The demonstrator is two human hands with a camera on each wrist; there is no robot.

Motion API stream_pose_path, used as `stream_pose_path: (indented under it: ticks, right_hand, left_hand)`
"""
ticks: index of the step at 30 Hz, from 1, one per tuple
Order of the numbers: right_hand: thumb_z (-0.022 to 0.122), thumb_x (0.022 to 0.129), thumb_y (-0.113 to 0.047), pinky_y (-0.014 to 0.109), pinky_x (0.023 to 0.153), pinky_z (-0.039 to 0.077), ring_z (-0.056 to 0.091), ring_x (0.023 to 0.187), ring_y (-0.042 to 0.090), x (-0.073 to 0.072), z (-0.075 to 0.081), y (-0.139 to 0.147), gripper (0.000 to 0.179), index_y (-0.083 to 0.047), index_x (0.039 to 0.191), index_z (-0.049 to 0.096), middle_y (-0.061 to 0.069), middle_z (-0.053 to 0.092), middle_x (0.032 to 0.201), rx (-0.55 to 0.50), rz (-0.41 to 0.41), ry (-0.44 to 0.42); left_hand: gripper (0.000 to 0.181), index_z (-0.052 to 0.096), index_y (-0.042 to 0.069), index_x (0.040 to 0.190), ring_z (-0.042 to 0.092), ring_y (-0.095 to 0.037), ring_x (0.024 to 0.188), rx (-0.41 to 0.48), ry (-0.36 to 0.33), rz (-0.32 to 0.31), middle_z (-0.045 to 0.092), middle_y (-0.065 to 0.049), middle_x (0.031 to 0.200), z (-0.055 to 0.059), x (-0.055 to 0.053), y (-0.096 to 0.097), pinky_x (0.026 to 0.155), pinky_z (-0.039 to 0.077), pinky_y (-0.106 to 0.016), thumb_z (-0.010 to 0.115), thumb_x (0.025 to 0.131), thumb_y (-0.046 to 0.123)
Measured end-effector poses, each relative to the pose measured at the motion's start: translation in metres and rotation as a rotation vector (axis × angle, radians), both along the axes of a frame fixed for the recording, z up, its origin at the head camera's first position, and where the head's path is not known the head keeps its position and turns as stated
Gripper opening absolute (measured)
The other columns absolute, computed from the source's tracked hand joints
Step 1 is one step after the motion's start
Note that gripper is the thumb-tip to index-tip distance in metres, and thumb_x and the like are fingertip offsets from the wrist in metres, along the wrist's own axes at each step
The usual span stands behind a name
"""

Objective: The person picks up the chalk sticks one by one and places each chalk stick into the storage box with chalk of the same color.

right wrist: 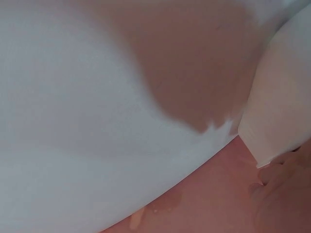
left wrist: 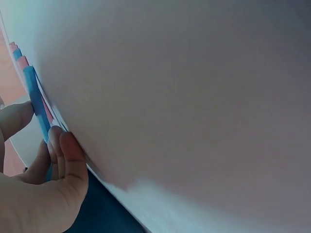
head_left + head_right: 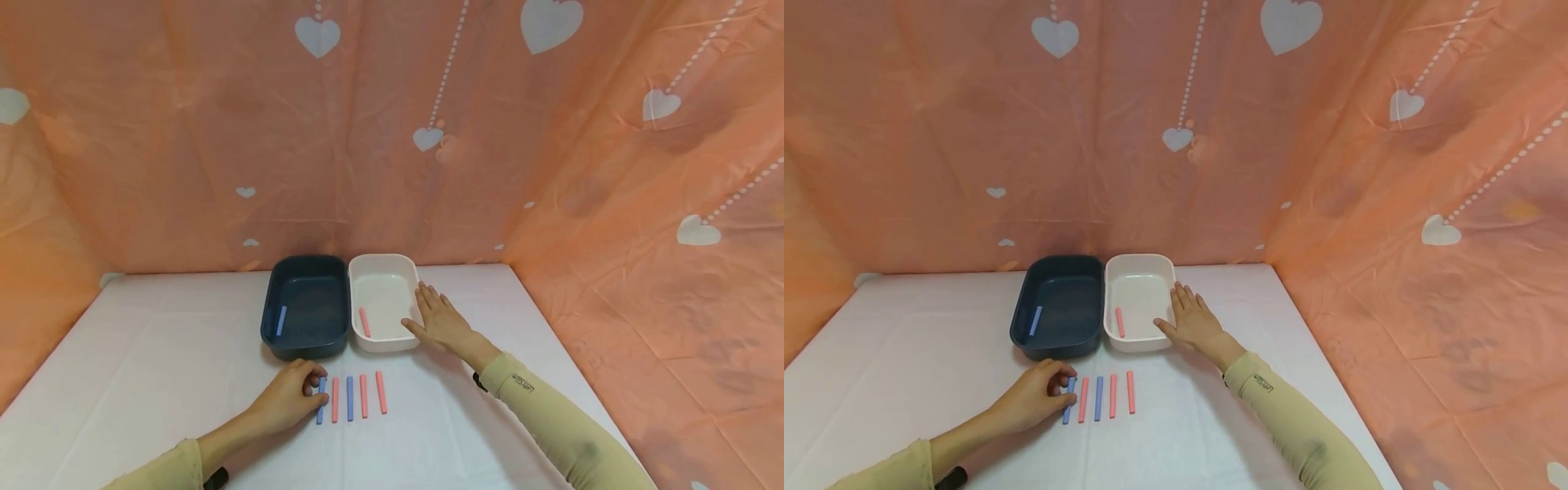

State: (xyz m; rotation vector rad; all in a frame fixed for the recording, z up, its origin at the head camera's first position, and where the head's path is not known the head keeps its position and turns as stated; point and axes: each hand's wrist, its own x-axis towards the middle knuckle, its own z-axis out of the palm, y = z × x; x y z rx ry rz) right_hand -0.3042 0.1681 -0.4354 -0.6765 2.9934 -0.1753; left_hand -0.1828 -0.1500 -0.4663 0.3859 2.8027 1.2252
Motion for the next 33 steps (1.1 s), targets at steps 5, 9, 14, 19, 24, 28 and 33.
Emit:
stream_pose_path:
  ticks: [5, 9, 14, 19, 24, 28, 33]
  right_hand:
    - [0.042, 0.107, -0.052, 0.051, 0.127, 0.014, 0.014, 0.158, 0.039, -0.002, 0.000, 0.000, 0.085, 0.008, 0.161, 0.017, 0.023, 0.010, 0.172, -0.011, 0.006, 0.020]
    - [0.043, 0.107, -0.053, 0.052, 0.127, 0.015, 0.014, 0.158, 0.039, 0.000, 0.000, 0.000, 0.085, 0.009, 0.161, 0.018, 0.024, 0.010, 0.171, -0.007, 0.013, 0.016]
    - [0.041, 0.108, -0.054, 0.052, 0.127, 0.013, 0.012, 0.159, 0.039, 0.003, 0.001, -0.001, 0.085, 0.008, 0.161, 0.018, 0.023, 0.009, 0.172, -0.004, 0.013, 0.004]
    - [0.040, 0.108, -0.055, 0.051, 0.127, 0.012, 0.011, 0.159, 0.037, 0.003, 0.001, -0.001, 0.085, 0.007, 0.162, 0.017, 0.022, 0.009, 0.172, -0.006, 0.004, 0.009]
    - [0.041, 0.108, -0.054, 0.051, 0.127, 0.013, 0.011, 0.159, 0.038, 0.002, 0.000, 0.000, 0.085, 0.007, 0.162, 0.017, 0.022, 0.009, 0.172, -0.012, 0.002, 0.010]
    - [0.041, 0.108, -0.054, 0.051, 0.127, 0.013, 0.012, 0.159, 0.038, 0.001, 0.000, 0.000, 0.085, 0.007, 0.162, 0.018, 0.022, 0.010, 0.172, -0.013, 0.000, 0.016]
    - [0.042, 0.108, -0.053, 0.052, 0.127, 0.014, 0.013, 0.158, 0.039, 0.002, -0.001, 0.001, 0.084, 0.008, 0.161, 0.019, 0.023, 0.012, 0.171, -0.032, 0.000, 0.021]
  left_hand:
    - [0.033, 0.069, 0.000, 0.109, 0.055, -0.014, 0.080, 0.067, 0.006, -0.003, 0.056, -0.002, 0.091, 0.002, 0.001, 0.001, 0.069, 0.047, -0.024, 0.085, 0.080, 0.000]
    - [0.032, 0.068, -0.001, 0.109, 0.057, -0.015, 0.081, 0.091, -0.008, -0.011, 0.057, -0.003, 0.092, 0.001, 0.003, 0.002, 0.071, 0.050, -0.023, 0.083, 0.080, -0.002]
    - [0.034, 0.068, 0.000, 0.110, 0.059, -0.014, 0.083, 0.130, -0.042, -0.013, 0.058, -0.004, 0.095, 0.000, 0.005, 0.004, 0.071, 0.052, -0.023, 0.083, 0.080, -0.002]
    - [0.034, 0.068, -0.001, 0.110, 0.060, -0.015, 0.083, 0.145, -0.048, -0.005, 0.059, -0.004, 0.095, 0.003, 0.006, 0.005, 0.071, 0.052, -0.022, 0.083, 0.079, -0.004]
    - [0.035, 0.068, -0.001, 0.112, 0.061, -0.015, 0.085, 0.178, -0.048, 0.010, 0.060, -0.005, 0.098, 0.005, 0.006, 0.006, 0.072, 0.053, -0.023, 0.082, 0.080, -0.004]
    - [0.036, 0.068, -0.003, 0.115, 0.065, -0.017, 0.089, 0.248, -0.043, 0.015, 0.061, -0.009, 0.104, 0.009, 0.006, 0.006, 0.076, 0.056, -0.023, 0.081, 0.081, -0.006]
    - [0.036, 0.066, -0.004, 0.118, 0.067, -0.016, 0.092, 0.335, -0.019, 0.030, 0.061, -0.011, 0.108, 0.017, 0.004, 0.007, 0.083, 0.057, -0.024, 0.079, 0.085, -0.006]
